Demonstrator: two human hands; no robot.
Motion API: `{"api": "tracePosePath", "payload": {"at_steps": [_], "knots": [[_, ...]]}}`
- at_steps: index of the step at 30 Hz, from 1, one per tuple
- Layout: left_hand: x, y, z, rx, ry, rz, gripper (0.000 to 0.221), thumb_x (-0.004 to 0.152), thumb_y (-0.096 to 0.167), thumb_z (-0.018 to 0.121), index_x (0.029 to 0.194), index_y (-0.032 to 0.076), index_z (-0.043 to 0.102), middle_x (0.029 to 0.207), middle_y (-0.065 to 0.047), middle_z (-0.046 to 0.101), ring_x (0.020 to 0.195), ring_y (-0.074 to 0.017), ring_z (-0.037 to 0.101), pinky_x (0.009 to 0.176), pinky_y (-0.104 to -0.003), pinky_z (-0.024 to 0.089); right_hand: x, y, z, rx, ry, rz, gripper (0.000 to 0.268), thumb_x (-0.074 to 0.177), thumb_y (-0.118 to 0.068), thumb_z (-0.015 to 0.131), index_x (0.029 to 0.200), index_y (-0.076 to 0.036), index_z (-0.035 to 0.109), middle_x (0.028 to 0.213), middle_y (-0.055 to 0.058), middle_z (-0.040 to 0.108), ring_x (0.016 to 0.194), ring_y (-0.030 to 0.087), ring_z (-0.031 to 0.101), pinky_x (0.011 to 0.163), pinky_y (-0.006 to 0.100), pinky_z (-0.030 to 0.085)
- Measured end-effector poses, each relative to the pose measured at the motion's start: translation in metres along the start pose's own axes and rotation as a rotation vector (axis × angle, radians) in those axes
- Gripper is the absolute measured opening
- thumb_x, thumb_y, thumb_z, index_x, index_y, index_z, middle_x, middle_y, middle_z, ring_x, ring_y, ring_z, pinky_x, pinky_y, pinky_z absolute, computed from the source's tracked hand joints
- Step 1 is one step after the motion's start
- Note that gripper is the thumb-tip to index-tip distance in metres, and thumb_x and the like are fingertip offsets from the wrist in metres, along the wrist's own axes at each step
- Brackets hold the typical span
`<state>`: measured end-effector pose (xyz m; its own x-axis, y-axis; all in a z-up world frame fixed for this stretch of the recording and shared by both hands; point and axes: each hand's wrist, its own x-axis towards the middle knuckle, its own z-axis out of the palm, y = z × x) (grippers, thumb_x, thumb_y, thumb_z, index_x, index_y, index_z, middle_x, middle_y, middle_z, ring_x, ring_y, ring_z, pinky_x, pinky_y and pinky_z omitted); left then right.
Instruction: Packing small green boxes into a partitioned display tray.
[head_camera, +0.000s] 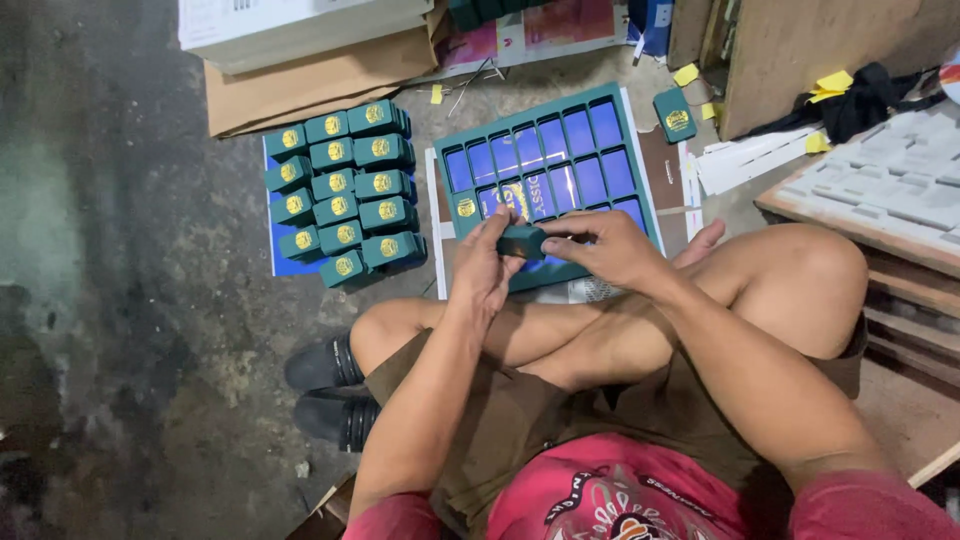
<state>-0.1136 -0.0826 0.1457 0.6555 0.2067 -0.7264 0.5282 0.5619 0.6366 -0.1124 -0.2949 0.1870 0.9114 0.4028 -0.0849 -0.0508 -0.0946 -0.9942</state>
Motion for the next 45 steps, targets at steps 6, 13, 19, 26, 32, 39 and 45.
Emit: {"api": "tracePosePath", "payload": {"at_steps": [6, 13, 19, 26, 32, 39, 45], "knots": [[-0.04, 0.018, 0.021, 0.227, -0.034, 0.039, 0.053, 0.097, 0.046, 0.074, 0.114, -0.003, 0.064, 0.099, -0.023, 0.062, 0.076, -0.0355, 0.072, 0.066, -0.053, 0.069, -0.001, 0.002, -0.009, 0.008, 0.035, -0.031, 0.022, 0.095, -0.02, 0.084, 0.113, -0.007, 0.082, 0.09, 0.01, 0.08, 0.086, 0.015, 0.07, 0.079, 0.039, 0.059], [-0.051, 0.03, 0.002, 0.464, -0.081, 0.009, 0.056, 0.102, 0.048, 0.066, 0.132, 0.001, 0.062, 0.088, -0.015, 0.052, 0.043, -0.0203, 0.051, 0.035, -0.035, 0.046, -0.001, 0.004, -0.018, 0.041, -0.047, 0.036, 0.013, 0.099, -0.023, 0.079, 0.104, -0.012, 0.084, 0.082, 0.006, 0.08, 0.082, 0.012, 0.068, 0.074, 0.036, 0.058], [-0.083, 0.057, 0.009, 0.216, -0.261, -0.117, 0.032, 0.098, 0.033, 0.069, 0.083, 0.006, 0.063, 0.049, -0.015, 0.055, 0.026, -0.0116, 0.035, 0.03, -0.021, 0.028, -0.002, -0.007, -0.015, 0.273, -0.113, 0.05, 0.011, 0.099, -0.01, 0.077, 0.09, -0.004, 0.081, 0.075, 0.004, 0.074, 0.076, 0.009, 0.062, 0.072, 0.029, 0.055], [-0.066, 0.044, -0.003, 0.047, -0.511, -0.256, 0.022, 0.098, 0.027, 0.063, 0.096, 0.005, 0.064, 0.064, -0.013, 0.064, 0.031, -0.0107, 0.045, 0.03, -0.019, 0.037, -0.008, -0.013, -0.008, 0.602, -0.119, 0.083, 0.01, 0.096, 0.001, 0.072, 0.088, 0.004, 0.076, 0.074, 0.007, 0.069, 0.072, 0.008, 0.058, 0.071, 0.026, 0.05], [-0.09, 0.058, 0.011, -0.021, -0.653, -0.303, 0.022, 0.097, 0.026, 0.058, 0.084, 0.008, 0.058, 0.06, -0.008, 0.058, 0.037, -0.0125, 0.046, 0.036, -0.018, 0.036, -0.012, -0.014, -0.009, 0.698, -0.148, 0.062, 0.01, 0.095, 0.004, 0.071, 0.086, 0.007, 0.074, 0.074, 0.008, 0.068, 0.073, 0.01, 0.058, 0.07, 0.026, 0.049], [-0.06, 0.035, 0.0, -0.11, -0.808, -0.354, 0.009, 0.096, 0.017, 0.052, 0.091, 0.01, 0.055, 0.064, -0.007, 0.056, 0.046, -0.0161, 0.059, 0.043, -0.022, 0.047, -0.013, -0.012, -0.01, 0.693, -0.175, 0.033, 0.009, 0.093, 0.005, 0.071, 0.087, 0.008, 0.076, 0.08, 0.016, 0.076, 0.078, 0.017, 0.067, 0.074, 0.03, 0.054], [-0.059, 0.037, 0.004, -0.11, -0.857, -0.317, 0.011, 0.099, 0.017, 0.049, 0.091, 0.011, 0.056, 0.063, -0.004, 0.054, 0.044, -0.0137, 0.055, 0.042, -0.019, 0.046, -0.014, -0.014, -0.009, 0.699, -0.157, 0.052, 0.009, 0.093, 0.004, 0.071, 0.087, 0.008, 0.076, 0.084, 0.016, 0.077, 0.083, 0.017, 0.069, 0.079, 0.032, 0.056]]}}
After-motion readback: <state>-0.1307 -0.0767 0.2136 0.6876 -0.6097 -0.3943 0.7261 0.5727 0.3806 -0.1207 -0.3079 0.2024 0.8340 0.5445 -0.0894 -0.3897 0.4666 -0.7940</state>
